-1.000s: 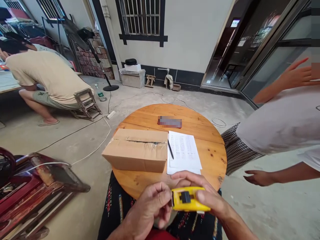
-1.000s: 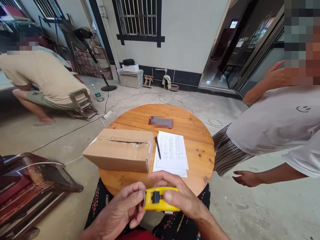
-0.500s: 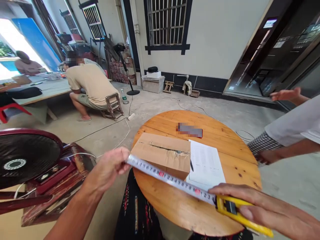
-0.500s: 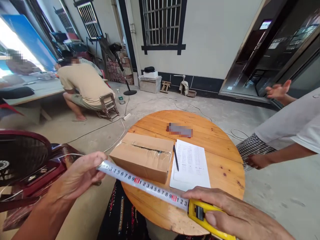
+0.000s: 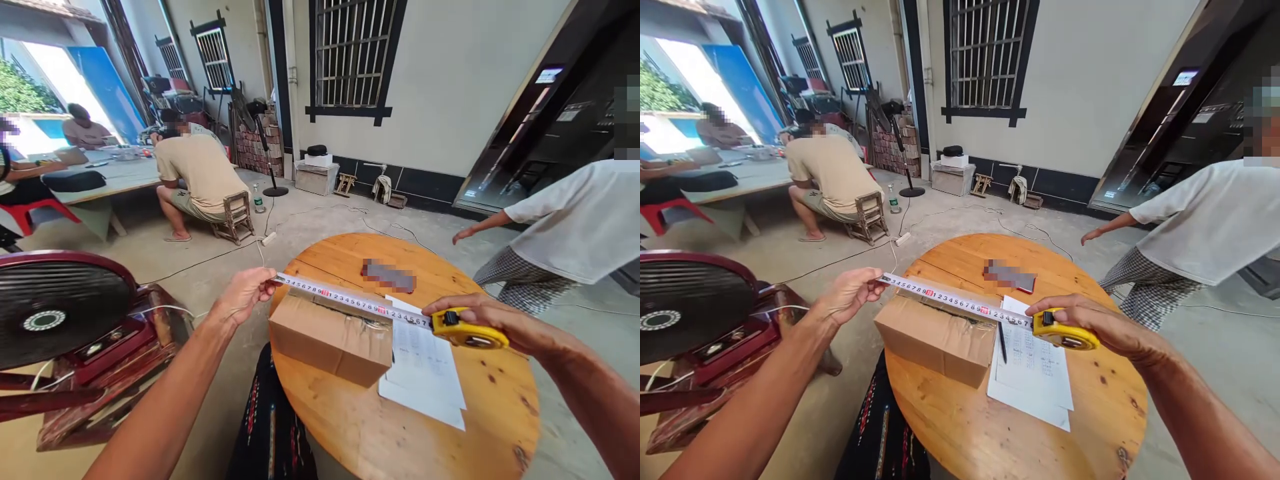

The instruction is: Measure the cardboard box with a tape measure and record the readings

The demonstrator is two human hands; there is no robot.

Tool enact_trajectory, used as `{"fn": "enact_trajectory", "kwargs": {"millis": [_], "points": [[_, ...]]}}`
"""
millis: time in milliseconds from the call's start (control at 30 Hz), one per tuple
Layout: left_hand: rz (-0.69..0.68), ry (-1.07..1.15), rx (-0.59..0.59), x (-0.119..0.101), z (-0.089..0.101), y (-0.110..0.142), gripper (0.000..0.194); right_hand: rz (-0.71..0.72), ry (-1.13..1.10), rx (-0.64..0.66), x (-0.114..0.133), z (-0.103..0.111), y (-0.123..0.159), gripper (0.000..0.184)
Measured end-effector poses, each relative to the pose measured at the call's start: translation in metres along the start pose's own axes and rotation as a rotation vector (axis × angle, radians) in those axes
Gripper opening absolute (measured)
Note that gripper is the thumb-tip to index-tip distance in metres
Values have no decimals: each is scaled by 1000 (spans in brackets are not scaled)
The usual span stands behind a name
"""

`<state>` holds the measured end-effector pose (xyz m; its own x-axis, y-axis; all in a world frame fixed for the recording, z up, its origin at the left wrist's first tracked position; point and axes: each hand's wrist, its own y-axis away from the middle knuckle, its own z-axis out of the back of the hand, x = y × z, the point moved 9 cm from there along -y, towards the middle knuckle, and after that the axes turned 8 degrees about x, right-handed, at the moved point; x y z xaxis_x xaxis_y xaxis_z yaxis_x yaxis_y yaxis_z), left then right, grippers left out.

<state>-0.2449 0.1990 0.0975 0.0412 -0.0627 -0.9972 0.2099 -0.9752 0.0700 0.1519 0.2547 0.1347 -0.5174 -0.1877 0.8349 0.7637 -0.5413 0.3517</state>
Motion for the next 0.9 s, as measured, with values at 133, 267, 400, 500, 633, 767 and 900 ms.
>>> {"fn": "enact_trajectory", "kwargs": {"millis": [133,267,400,500,633,767,900], "points": [[10,-115,-30,6,2,-10,31,-1,48,-16,-2,6,-8,52],[30,-256,-15,13,-4,-15,31,-12,48,-28,-13,12,-8,51],[15,-397,0,15,-12,-12,32,-13,8,-6,-28,12,-3,49],[-7,-497,-23,14,-14,-10,32,-20,28,0,-30,11,1,49],[-15,-605,-65,12,-13,-8,30,-55,117,9,-25,11,4,46],[-13,-676,-87,11,-16,-5,30,-94,156,16,-25,13,10,44],[-29,-728,-104,13,-18,-3,30,-90,169,34,-22,12,14,43]]}}
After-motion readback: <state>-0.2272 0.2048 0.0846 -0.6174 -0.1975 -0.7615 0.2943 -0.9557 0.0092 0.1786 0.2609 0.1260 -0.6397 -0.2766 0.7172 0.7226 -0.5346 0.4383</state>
